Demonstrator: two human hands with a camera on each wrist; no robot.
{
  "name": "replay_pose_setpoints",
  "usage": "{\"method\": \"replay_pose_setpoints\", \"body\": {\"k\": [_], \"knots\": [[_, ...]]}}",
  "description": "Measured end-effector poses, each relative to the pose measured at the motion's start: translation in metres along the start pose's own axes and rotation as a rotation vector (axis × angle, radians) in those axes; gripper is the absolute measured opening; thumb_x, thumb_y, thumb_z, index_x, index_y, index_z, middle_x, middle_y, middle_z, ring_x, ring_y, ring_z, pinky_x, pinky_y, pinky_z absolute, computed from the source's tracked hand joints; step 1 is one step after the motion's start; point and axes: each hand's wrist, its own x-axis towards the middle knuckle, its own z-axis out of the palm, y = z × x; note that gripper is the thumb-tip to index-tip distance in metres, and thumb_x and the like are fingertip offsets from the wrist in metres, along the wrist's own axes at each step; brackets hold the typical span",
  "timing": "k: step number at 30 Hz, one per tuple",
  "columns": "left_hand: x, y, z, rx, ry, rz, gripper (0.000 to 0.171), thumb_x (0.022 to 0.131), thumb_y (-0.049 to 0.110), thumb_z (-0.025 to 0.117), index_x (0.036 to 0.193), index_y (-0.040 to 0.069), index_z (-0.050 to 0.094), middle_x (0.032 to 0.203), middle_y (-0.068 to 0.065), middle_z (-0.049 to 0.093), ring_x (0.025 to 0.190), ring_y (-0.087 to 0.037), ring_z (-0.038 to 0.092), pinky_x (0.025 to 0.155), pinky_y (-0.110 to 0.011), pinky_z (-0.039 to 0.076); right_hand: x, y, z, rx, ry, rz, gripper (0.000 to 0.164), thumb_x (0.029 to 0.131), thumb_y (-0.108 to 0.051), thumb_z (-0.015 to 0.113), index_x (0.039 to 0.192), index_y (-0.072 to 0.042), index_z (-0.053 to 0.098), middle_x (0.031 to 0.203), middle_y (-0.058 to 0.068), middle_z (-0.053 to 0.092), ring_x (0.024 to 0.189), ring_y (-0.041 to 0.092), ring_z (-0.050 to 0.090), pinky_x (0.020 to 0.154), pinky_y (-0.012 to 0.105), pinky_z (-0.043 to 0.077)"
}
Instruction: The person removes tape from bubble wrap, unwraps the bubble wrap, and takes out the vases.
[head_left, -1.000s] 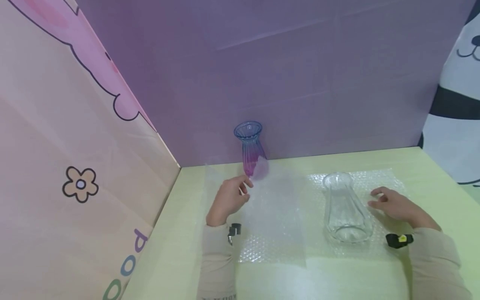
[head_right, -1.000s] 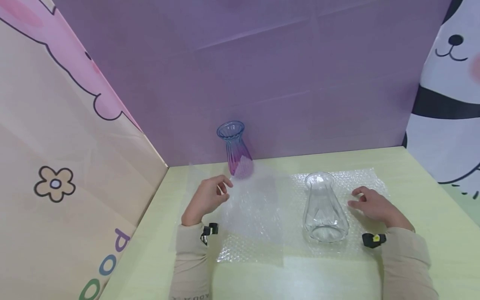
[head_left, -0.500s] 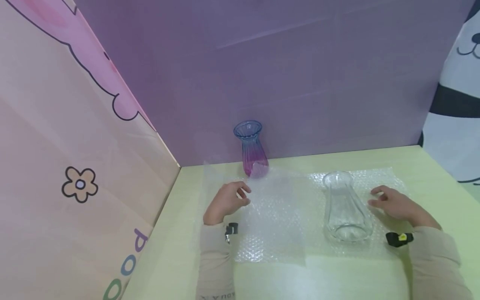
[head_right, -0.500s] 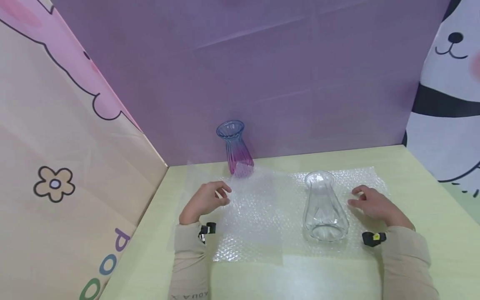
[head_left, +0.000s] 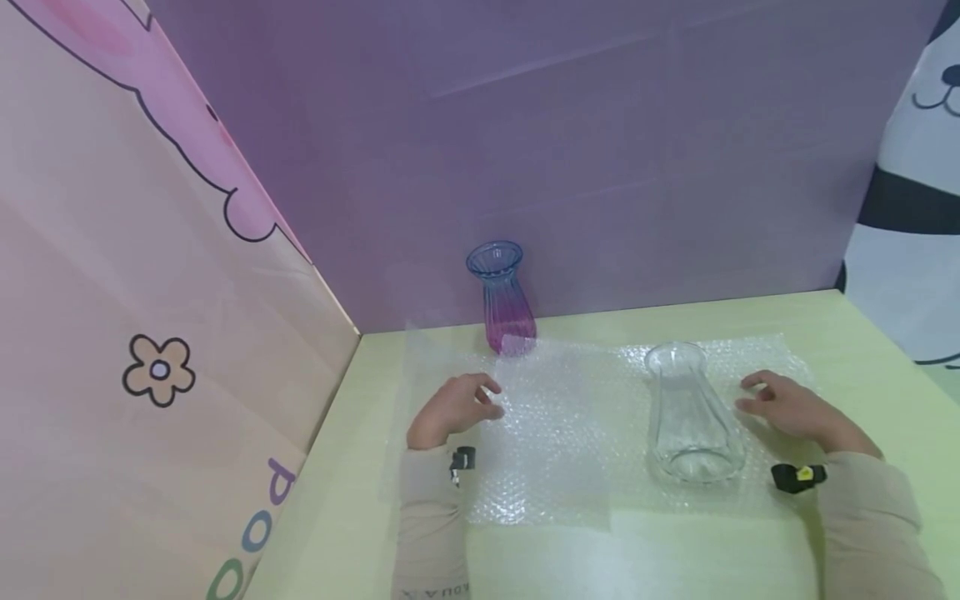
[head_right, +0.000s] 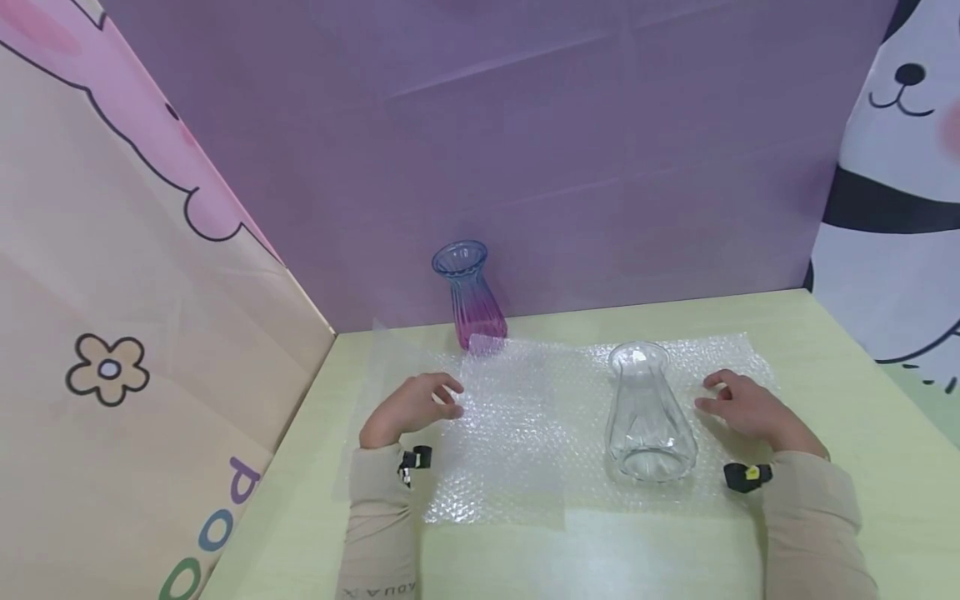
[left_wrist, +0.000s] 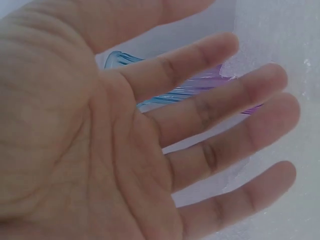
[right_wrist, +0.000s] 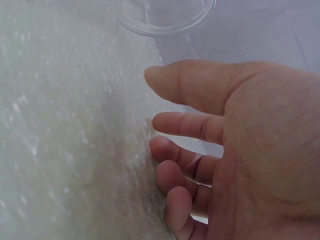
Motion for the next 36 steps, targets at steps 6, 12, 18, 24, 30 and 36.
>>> {"method": "replay_pose_setpoints", "body": {"k": [6,12,18,24,30,36], "knots": [[0.004,-0.004,0.004,0.026,-0.025,0.006,0.041,0.093,0.029,0.074,0.127,0.009,0.067,0.114,-0.013,0.073,0.101,-0.026,0.068,0.085,-0.042,0.059,0.0,-0.002,-0.001,0.006,-0.01,0.018,0.055,0.105,-0.032,0.055,0.135,0.014,0.045,0.119,0.04,0.058,0.104,0.048,0.061,0.082,0.056,0.055],[0.009,-0.006,0.01,0.053,-0.042,-0.002,0.044,0.093,0.033,0.072,0.129,0.009,0.066,0.121,-0.013,0.072,0.106,-0.028,0.068,0.09,-0.045,0.058,0.0,-0.002,-0.001,0.0,-0.009,0.015,0.055,0.105,-0.032,0.055,0.135,0.013,0.045,0.12,0.041,0.057,0.105,0.049,0.06,0.083,0.057,0.054],[0.012,-0.004,0.016,0.076,-0.048,-0.022,0.049,0.093,0.038,0.072,0.134,0.011,0.064,0.136,-0.012,0.067,0.117,-0.031,0.065,0.102,-0.049,0.053,0.001,-0.001,-0.001,-0.002,-0.012,0.021,0.056,0.105,-0.034,0.055,0.135,0.013,0.045,0.121,0.041,0.057,0.105,0.05,0.06,0.082,0.057,0.054],[0.018,-0.004,0.024,0.078,-0.055,-0.048,0.06,0.093,0.043,0.07,0.143,0.013,0.057,0.143,-0.011,0.063,0.128,-0.033,0.061,0.107,-0.051,0.051,0.001,0.0,-0.001,-0.002,-0.013,0.022,0.057,0.105,-0.034,0.056,0.136,0.012,0.045,0.121,0.04,0.057,0.105,0.048,0.061,0.082,0.056,0.054],[0.02,-0.001,0.029,0.064,-0.061,-0.072,0.064,0.093,0.045,0.07,0.146,0.014,0.054,0.149,-0.01,0.059,0.134,-0.036,0.057,0.11,-0.054,0.049,0.0,0.0,-0.001,-0.004,-0.014,0.017,0.057,0.105,-0.034,0.056,0.136,0.012,0.045,0.12,0.039,0.058,0.105,0.048,0.06,0.083,0.056,0.054],[0.022,0.003,0.035,0.047,-0.047,-0.078,0.062,0.093,0.045,0.07,0.144,0.013,0.056,0.148,-0.01,0.06,0.133,-0.035,0.058,0.109,-0.053,0.049,0.0,0.0,-0.001,-0.007,-0.007,0.015,0.056,0.105,-0.033,0.056,0.136,0.013,0.045,0.119,0.04,0.058,0.105,0.048,0.061,0.083,0.057,0.054]]}}
